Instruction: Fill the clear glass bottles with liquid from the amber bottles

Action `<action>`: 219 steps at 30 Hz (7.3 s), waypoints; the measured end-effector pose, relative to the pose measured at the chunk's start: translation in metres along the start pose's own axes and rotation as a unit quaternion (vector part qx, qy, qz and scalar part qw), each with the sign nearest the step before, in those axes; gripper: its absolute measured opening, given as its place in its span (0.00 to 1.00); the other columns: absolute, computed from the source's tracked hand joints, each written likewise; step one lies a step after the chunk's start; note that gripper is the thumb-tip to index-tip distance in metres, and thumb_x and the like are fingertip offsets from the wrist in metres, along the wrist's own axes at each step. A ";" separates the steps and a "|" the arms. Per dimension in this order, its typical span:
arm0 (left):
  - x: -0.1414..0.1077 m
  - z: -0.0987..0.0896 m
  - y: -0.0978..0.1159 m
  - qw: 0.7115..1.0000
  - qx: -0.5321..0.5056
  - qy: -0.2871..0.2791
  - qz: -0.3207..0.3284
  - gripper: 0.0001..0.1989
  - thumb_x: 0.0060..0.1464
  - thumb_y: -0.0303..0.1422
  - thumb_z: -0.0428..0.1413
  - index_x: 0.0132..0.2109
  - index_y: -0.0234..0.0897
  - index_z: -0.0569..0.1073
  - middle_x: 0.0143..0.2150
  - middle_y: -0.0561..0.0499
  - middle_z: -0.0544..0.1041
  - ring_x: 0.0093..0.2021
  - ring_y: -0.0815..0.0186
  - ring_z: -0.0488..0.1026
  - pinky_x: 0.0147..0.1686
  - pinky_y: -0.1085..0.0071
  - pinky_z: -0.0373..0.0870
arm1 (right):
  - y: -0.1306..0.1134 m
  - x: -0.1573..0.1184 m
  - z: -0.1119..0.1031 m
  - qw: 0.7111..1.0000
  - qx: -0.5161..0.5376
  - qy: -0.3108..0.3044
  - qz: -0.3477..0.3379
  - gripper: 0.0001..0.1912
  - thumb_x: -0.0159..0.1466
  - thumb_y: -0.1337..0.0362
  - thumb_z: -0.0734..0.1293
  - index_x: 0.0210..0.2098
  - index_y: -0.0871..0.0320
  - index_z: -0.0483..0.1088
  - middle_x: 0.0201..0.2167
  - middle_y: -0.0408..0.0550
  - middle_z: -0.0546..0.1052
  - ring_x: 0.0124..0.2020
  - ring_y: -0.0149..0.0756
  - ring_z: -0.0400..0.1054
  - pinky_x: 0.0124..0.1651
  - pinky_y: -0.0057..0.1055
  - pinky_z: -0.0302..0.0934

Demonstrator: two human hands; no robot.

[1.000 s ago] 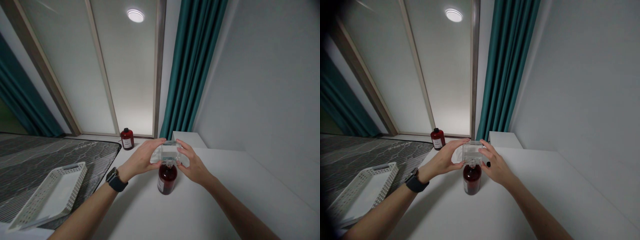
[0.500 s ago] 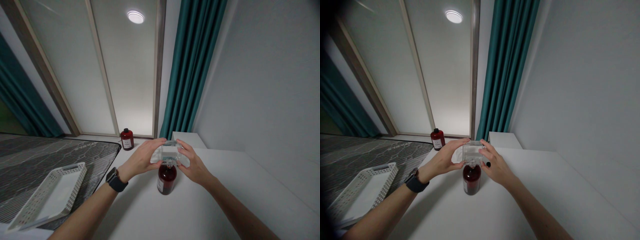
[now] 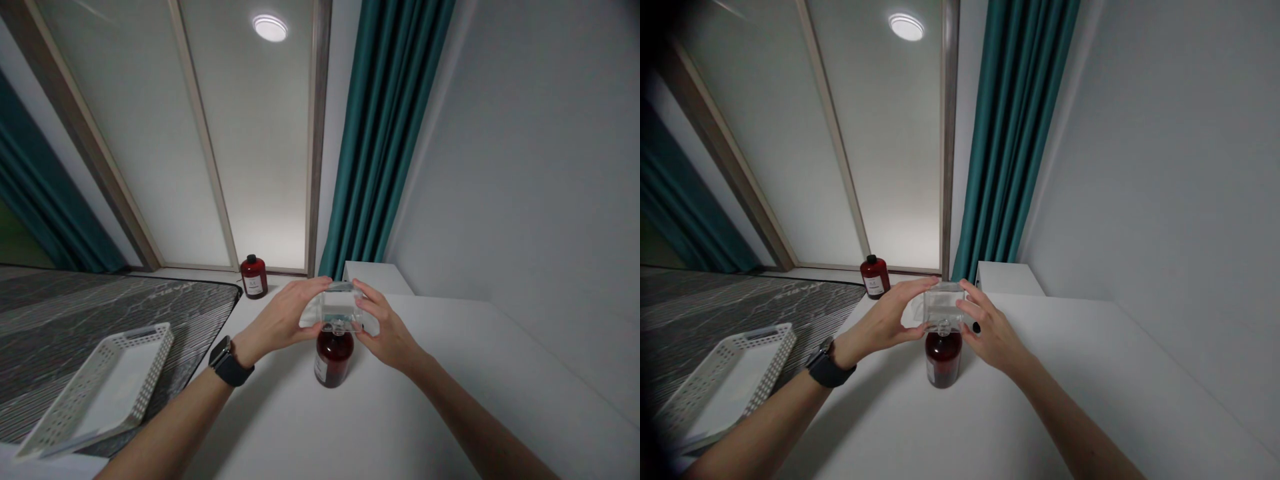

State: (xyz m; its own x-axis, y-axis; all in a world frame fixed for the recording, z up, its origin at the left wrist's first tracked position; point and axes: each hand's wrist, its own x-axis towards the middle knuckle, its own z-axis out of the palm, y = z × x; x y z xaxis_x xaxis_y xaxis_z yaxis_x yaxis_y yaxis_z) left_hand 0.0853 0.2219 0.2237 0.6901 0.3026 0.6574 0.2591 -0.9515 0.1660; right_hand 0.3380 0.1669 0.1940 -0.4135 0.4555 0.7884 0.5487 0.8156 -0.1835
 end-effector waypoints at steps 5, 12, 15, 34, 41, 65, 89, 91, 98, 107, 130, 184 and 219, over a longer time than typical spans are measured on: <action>0.001 0.000 0.000 1.000 0.002 0.002 -0.004 0.35 0.59 0.32 0.60 0.68 0.42 0.54 0.65 0.37 0.68 0.64 0.48 0.68 0.59 0.44 0.69 | 0.000 -0.001 0.000 1.000 0.006 0.000 0.006 0.37 0.64 0.78 0.64 0.65 0.43 0.50 0.70 0.53 0.57 0.70 0.46 0.55 0.64 0.54 0.64; 0.002 0.000 0.000 0.999 0.001 -0.015 -0.028 0.37 0.57 0.33 0.60 0.68 0.41 0.54 0.65 0.36 0.68 0.62 0.47 0.69 0.59 0.43 0.68 | 0.002 -0.006 0.002 0.999 0.017 -0.008 0.042 0.36 0.63 0.76 0.65 0.65 0.46 0.52 0.69 0.56 0.58 0.69 0.47 0.56 0.66 0.56 0.61; 0.003 0.000 -0.002 0.999 0.000 -0.021 -0.040 0.38 0.55 0.34 0.61 0.68 0.40 0.54 0.64 0.37 0.69 0.61 0.46 0.70 0.59 0.44 0.69 | 0.003 -0.005 0.003 0.998 0.026 -0.008 0.061 0.36 0.62 0.75 0.67 0.65 0.46 0.53 0.67 0.56 0.60 0.69 0.49 0.57 0.66 0.57 0.59; 0.007 0.012 -0.016 0.978 -0.152 -0.039 -0.136 0.39 0.63 0.37 0.57 0.73 0.46 0.45 0.71 0.36 0.57 0.60 0.50 0.71 0.57 0.46 0.73 | 0.016 0.012 0.015 0.923 0.248 -0.005 0.295 0.31 0.63 0.67 0.66 0.64 0.47 0.57 0.53 0.53 0.73 0.53 0.44 0.71 0.51 0.45 0.71; 0.009 0.007 -0.012 0.993 -0.071 -0.019 -0.097 0.40 0.57 0.33 0.62 0.70 0.44 0.50 0.67 0.37 0.62 0.67 0.46 0.62 0.65 0.41 0.60 | 0.011 0.020 0.018 0.854 0.341 -0.013 0.393 0.23 0.67 0.61 0.63 0.61 0.51 0.62 0.43 0.49 0.76 0.43 0.41 0.74 0.48 0.43 0.70; -0.089 0.024 -0.018 0.923 -0.165 0.134 -0.321 0.30 0.55 0.36 0.62 0.63 0.43 0.61 0.60 0.43 0.68 0.56 0.55 0.71 0.59 0.53 0.70 | -0.053 -0.032 0.080 0.858 0.203 0.069 0.467 0.43 0.46 0.65 0.76 0.59 0.52 0.59 0.55 0.51 0.71 0.54 0.49 0.69 0.60 0.46 0.61; -0.097 0.031 -0.013 0.926 -0.153 0.063 -0.340 0.29 0.53 0.37 0.61 0.61 0.39 0.64 0.57 0.42 0.73 0.54 0.53 0.75 0.57 0.50 0.72 | -0.034 -0.043 0.068 0.840 0.261 0.084 0.469 0.39 0.51 0.63 0.74 0.59 0.54 0.58 0.55 0.53 0.70 0.55 0.47 0.68 0.62 0.48 0.59; -0.099 0.029 -0.014 0.926 -0.154 0.053 -0.340 0.29 0.53 0.37 0.61 0.61 0.39 0.64 0.58 0.41 0.73 0.54 0.53 0.75 0.57 0.48 0.71 | -0.031 -0.040 0.070 0.841 0.263 0.074 0.467 0.35 0.51 0.63 0.73 0.56 0.54 0.60 0.51 0.51 0.73 0.51 0.46 0.70 0.59 0.46 0.62; -0.101 0.019 -0.016 0.934 -0.156 0.021 -0.322 0.28 0.53 0.35 0.61 0.60 0.40 0.64 0.59 0.41 0.74 0.55 0.52 0.75 0.56 0.48 0.72 | 0.001 -0.023 0.061 0.859 0.265 0.007 0.438 0.31 0.53 0.64 0.72 0.55 0.53 0.62 0.46 0.47 0.76 0.46 0.41 0.73 0.55 0.43 0.65; -0.097 0.015 -0.008 0.939 -0.148 -0.009 -0.310 0.28 0.51 0.32 0.61 0.59 0.40 0.65 0.54 0.42 0.76 0.51 0.52 0.77 0.54 0.51 0.74 | 0.038 -0.012 0.070 0.880 0.269 -0.024 0.391 0.32 0.56 0.62 0.73 0.58 0.52 0.61 0.49 0.50 0.78 0.47 0.41 0.76 0.54 0.43 0.68; -0.094 0.080 0.032 0.925 -0.248 -0.055 -0.282 0.35 0.48 0.28 0.63 0.62 0.43 0.63 0.60 0.42 0.72 0.58 0.49 0.72 0.58 0.51 0.70 | 0.052 -0.084 0.049 0.959 -0.097 -0.092 0.252 0.23 0.61 0.71 0.66 0.55 0.52 0.71 0.52 0.53 0.79 0.60 0.50 0.67 0.72 0.62 0.39; -0.032 0.065 -0.005 0.962 -0.161 0.036 -0.216 0.20 0.61 0.30 0.54 0.60 0.41 0.65 0.59 0.42 0.70 0.60 0.53 0.67 0.59 0.53 0.68 | 0.005 -0.054 0.047 0.792 0.305 0.252 0.466 0.18 0.56 0.49 0.75 0.28 0.55 0.69 0.33 0.51 0.83 0.37 0.41 0.76 0.44 0.38 0.67; 0.001 0.055 -0.017 0.916 -0.295 -0.080 -0.259 0.23 0.54 0.32 0.63 0.56 0.38 0.70 0.53 0.45 0.76 0.50 0.56 0.75 0.53 0.58 0.72 | 0.019 0.008 0.032 0.963 0.135 0.031 0.232 0.08 0.60 0.71 0.68 0.35 0.51 0.76 0.40 0.47 0.81 0.45 0.44 0.72 0.50 0.42 0.65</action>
State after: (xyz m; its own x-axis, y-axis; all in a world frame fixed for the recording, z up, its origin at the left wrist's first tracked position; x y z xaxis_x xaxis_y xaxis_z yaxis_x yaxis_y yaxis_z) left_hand 0.1188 0.2413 0.1812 0.6805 0.6816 0.2691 0.2028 -0.5280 0.8247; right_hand 0.3218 0.1977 0.1779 -0.1198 0.7780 0.6168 0.4509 0.5961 -0.6644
